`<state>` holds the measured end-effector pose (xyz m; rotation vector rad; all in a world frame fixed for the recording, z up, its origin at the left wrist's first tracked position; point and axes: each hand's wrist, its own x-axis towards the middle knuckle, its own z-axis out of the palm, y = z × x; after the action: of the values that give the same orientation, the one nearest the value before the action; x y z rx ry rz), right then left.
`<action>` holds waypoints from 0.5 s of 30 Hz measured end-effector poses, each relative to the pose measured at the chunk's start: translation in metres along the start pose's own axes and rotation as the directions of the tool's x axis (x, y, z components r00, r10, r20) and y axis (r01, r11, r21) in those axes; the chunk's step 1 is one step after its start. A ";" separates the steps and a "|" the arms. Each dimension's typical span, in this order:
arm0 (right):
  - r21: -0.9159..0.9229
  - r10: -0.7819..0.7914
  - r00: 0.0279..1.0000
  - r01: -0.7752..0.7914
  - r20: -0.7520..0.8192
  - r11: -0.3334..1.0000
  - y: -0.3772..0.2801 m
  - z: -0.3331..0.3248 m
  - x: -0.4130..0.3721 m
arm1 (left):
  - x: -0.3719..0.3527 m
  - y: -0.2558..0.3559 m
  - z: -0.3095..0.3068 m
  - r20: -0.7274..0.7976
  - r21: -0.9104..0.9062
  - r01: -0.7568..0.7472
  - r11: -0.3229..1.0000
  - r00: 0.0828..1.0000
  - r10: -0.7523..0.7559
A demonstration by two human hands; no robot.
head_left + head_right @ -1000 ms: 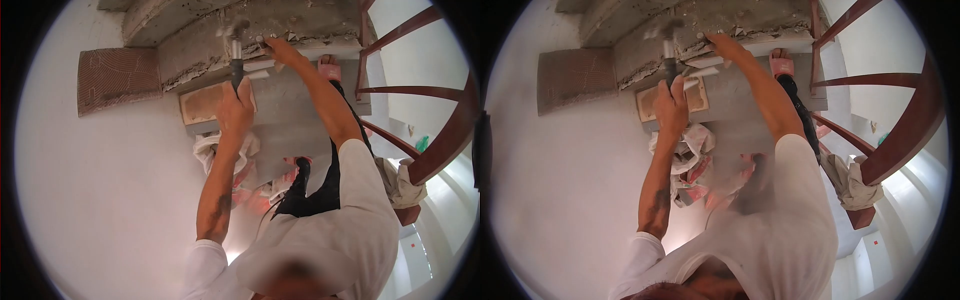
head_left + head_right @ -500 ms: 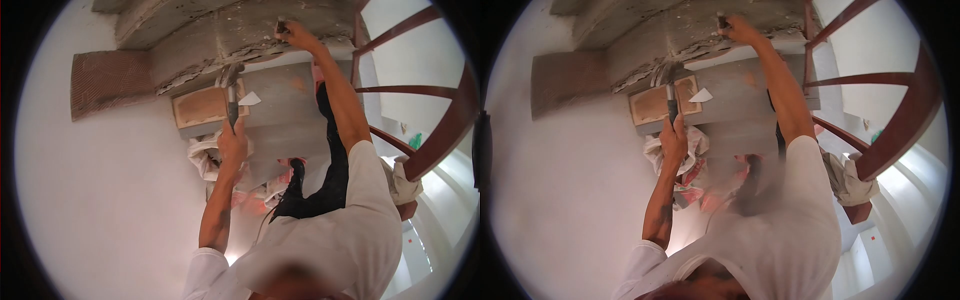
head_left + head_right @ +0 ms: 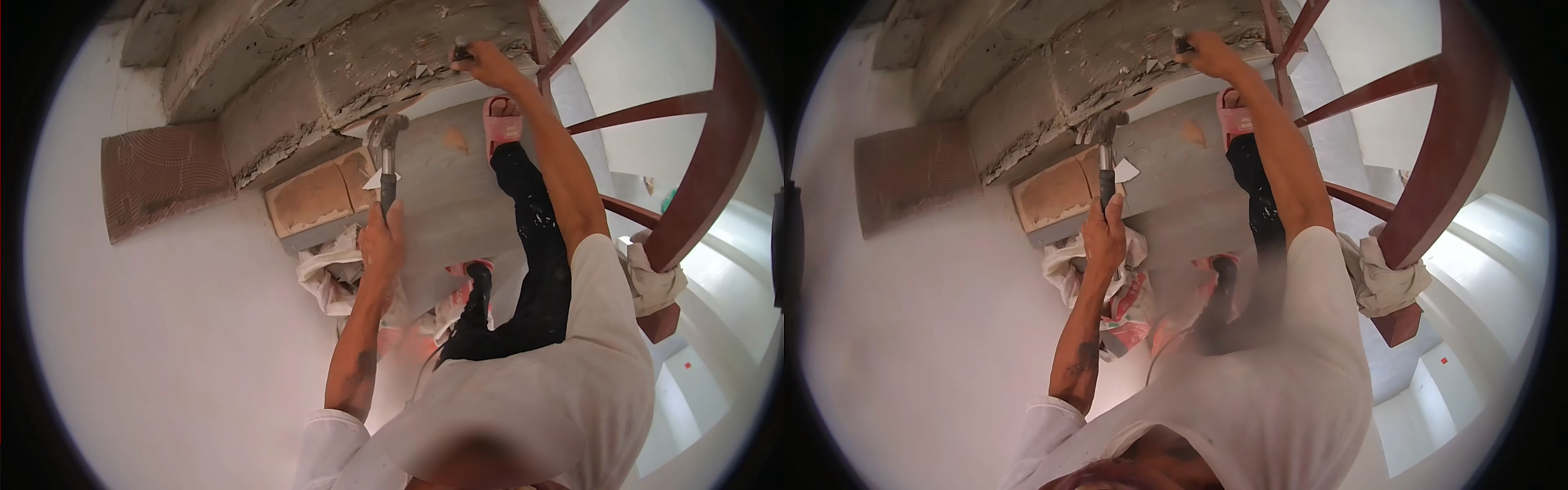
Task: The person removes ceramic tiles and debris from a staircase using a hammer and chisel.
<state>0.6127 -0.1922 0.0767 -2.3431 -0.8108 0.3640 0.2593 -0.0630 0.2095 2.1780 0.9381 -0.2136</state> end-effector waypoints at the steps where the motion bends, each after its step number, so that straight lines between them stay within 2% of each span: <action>1: 0.035 -0.017 1.000 0.017 0.011 0.999 0.000 0.001 0.001 | 0.003 0.004 0.001 -0.023 -0.004 -0.046 0.999 0.999 0.046; 6: 0.074 -0.018 0.998 0.013 0.060 0.997 -0.017 -0.005 0.000 | 0.018 0.029 -0.005 -0.110 -0.025 -0.285 0.958 0.953 0.281; 8: 0.077 -0.025 0.997 0.020 0.069 0.997 -0.015 -0.010 0.001 | 0.025 0.050 -0.013 -0.124 -0.090 -0.310 0.946 0.946 0.298; 11: 0.108 -0.207 0.975 0.215 -0.084 0.971 0.018 0.019 0.005 | 0.027 0.092 -0.035 -0.212 -0.186 -0.403 0.896 0.907 0.364; 12: 0.145 -0.192 0.979 0.201 -0.071 0.969 0.017 0.012 0.000 | 0.026 0.106 -0.041 -0.253 -0.215 -0.447 0.868 0.884 0.392; 14: 0.227 -0.170 0.984 0.176 -0.048 0.958 -0.003 -0.001 -0.011 | 0.021 0.133 -0.052 -0.395 -0.240 -0.595 0.767 0.782 0.482; 15: 0.184 -0.134 0.991 0.136 -0.026 0.973 -0.008 -0.003 -0.015 | 0.020 0.139 -0.053 -0.464 -0.241 -0.661 0.710 0.721 0.514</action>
<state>0.5992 -0.1985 0.0849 -2.1035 -0.8851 0.3491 0.3616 -0.0783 0.3177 2.0377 0.3466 0.6747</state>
